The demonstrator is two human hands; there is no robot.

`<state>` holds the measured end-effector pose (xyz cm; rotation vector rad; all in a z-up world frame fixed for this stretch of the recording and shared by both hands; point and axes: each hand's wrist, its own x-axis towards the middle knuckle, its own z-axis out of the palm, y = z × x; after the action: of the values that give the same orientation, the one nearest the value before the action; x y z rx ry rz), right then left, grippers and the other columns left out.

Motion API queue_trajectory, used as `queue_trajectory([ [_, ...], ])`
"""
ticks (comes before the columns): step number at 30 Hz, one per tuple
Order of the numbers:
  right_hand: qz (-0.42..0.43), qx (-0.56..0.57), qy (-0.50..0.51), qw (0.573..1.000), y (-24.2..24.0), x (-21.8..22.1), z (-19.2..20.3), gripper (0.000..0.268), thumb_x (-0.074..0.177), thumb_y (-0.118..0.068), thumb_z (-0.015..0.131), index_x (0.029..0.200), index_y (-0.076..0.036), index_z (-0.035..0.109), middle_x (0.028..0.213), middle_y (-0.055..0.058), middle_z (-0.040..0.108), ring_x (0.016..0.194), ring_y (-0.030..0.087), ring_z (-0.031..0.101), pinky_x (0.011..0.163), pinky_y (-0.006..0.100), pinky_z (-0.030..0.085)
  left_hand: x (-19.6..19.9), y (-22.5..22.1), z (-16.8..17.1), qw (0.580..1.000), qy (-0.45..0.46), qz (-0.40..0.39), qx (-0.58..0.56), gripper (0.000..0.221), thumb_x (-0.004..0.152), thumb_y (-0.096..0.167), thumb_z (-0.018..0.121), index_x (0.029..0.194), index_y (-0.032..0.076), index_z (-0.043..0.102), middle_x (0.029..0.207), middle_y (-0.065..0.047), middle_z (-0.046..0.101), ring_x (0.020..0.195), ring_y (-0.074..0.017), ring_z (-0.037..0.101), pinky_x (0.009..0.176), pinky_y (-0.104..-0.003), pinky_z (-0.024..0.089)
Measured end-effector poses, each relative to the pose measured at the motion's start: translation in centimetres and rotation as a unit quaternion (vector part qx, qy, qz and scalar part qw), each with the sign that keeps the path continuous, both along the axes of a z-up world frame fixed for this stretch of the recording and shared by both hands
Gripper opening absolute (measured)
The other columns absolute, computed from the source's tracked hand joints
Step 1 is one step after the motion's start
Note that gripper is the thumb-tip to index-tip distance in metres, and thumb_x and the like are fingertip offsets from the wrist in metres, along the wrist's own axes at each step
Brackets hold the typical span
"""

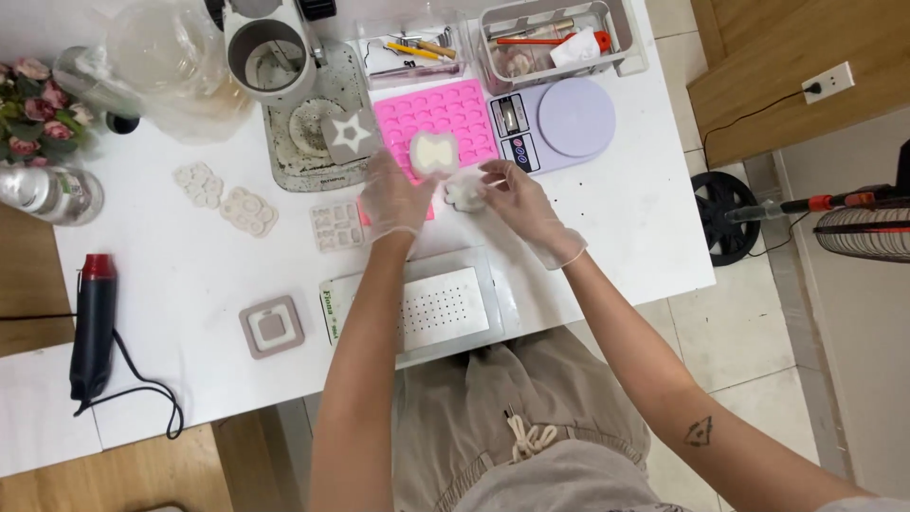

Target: Removing a wax bear shape from a silicone mold and refining its edges with a carving tool.

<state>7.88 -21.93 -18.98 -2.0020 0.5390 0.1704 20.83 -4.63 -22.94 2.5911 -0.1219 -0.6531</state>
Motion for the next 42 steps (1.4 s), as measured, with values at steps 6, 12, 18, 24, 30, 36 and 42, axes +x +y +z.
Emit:
queue_trajectory([
  [6, -0.076, 0.064, 0.036, 0.994, 0.0, -1.0, 3.2, 0.041, 0.099, -0.028, 0.069, 0.137, -0.015, 0.060, 0.126, 0.013, 0.070, 0.119, 0.029, 0.067, 0.101, 0.045, 0.051, 3.6, -5.5, -2.3, 0.945, -0.040, -0.284, 0.160, 0.116, 0.082, 0.044, 0.082, 0.165, 0.024, 0.003, 0.171, -0.008, 0.010, 0.156, -0.0283, 0.018, 0.121, -0.051, 0.033],
  [12, -0.144, 0.093, 0.056, 0.984, -0.4, -1.9, 3.9, 0.035, 0.101, -0.030, 0.065, 0.134, -0.019, 0.064, 0.122, 0.006, 0.072, 0.110, 0.018, 0.069, 0.099, 0.036, 0.051, 7.5, -7.1, -11.7, 0.917, -0.083, -0.343, 0.183, 0.089, 0.078, 0.024, 0.079, 0.156, 0.026, 0.038, 0.141, -0.005, 0.060, 0.137, -0.0312, 0.048, 0.096, -0.054, 0.052],
  [18, -0.182, 0.128, 0.031, 0.975, 0.1, -1.1, 3.9, 0.047, 0.099, -0.043, 0.066, 0.136, -0.016, 0.061, 0.123, 0.009, 0.072, 0.109, 0.020, 0.071, 0.100, 0.035, 0.054, 5.9, -6.1, -6.1, 0.912, -0.130, -0.344, 0.179, 0.074, 0.076, 0.031, 0.074, 0.145, 0.018, 0.052, 0.121, -0.004, 0.068, 0.118, -0.0304, 0.061, 0.086, -0.053, 0.056],
  [24, -0.184, 0.197, 0.013, 0.963, 2.8, -0.6, 9.1, 0.077, 0.101, -0.050, 0.051, 0.157, 0.000, 0.032, 0.140, 0.029, 0.057, 0.124, 0.040, 0.063, 0.103, 0.048, 0.053, -3.7, -3.2, 11.0, 0.941, -0.180, -0.283, 0.050, 0.089, 0.075, 0.054, 0.081, 0.148, 0.015, 0.047, 0.123, -0.010, 0.064, 0.121, -0.0323, 0.059, 0.096, -0.049, 0.051],
  [30, -0.125, 0.115, 0.081, 0.982, 6.4, -4.1, 13.4, 0.064, 0.093, -0.065, 0.055, 0.133, -0.017, 0.069, 0.118, 0.017, 0.074, 0.110, 0.036, 0.072, 0.091, 0.046, 0.058, -12.1, 0.5, 14.8, 0.922, -0.309, -0.223, -0.067, 0.093, 0.055, 0.051, 0.090, 0.137, 0.019, 0.059, 0.102, -0.008, 0.068, 0.103, -0.0315, 0.065, 0.087, -0.045, 0.053],
  [36, -0.197, 0.122, 0.069, 0.970, 8.5, -7.1, 11.6, 0.043, 0.098, -0.051, 0.057, 0.128, -0.024, 0.073, 0.109, 0.006, 0.079, 0.108, 0.025, 0.072, 0.094, 0.038, 0.054, -16.0, 3.9, 16.8, 0.914, -0.151, -0.050, -0.372, 0.124, 0.052, 0.017, 0.096, 0.158, 0.009, 0.031, 0.144, -0.028, 0.032, 0.138, -0.0544, 0.038, 0.119, -0.056, 0.032],
  [42, -0.162, 0.042, -0.150, 0.974, 10.1, -8.8, 14.7, 0.032, 0.094, -0.024, 0.070, 0.117, -0.002, 0.071, 0.104, 0.023, 0.070, 0.101, 0.037, 0.073, 0.087, 0.048, 0.058, -18.9, 2.3, 18.2, 0.717, 0.264, 0.330, -0.554, 0.067, 0.089, 0.027, 0.073, 0.150, 0.020, 0.048, 0.147, -0.012, 0.056, 0.132, -0.0308, 0.057, 0.108, -0.049, 0.051],
])
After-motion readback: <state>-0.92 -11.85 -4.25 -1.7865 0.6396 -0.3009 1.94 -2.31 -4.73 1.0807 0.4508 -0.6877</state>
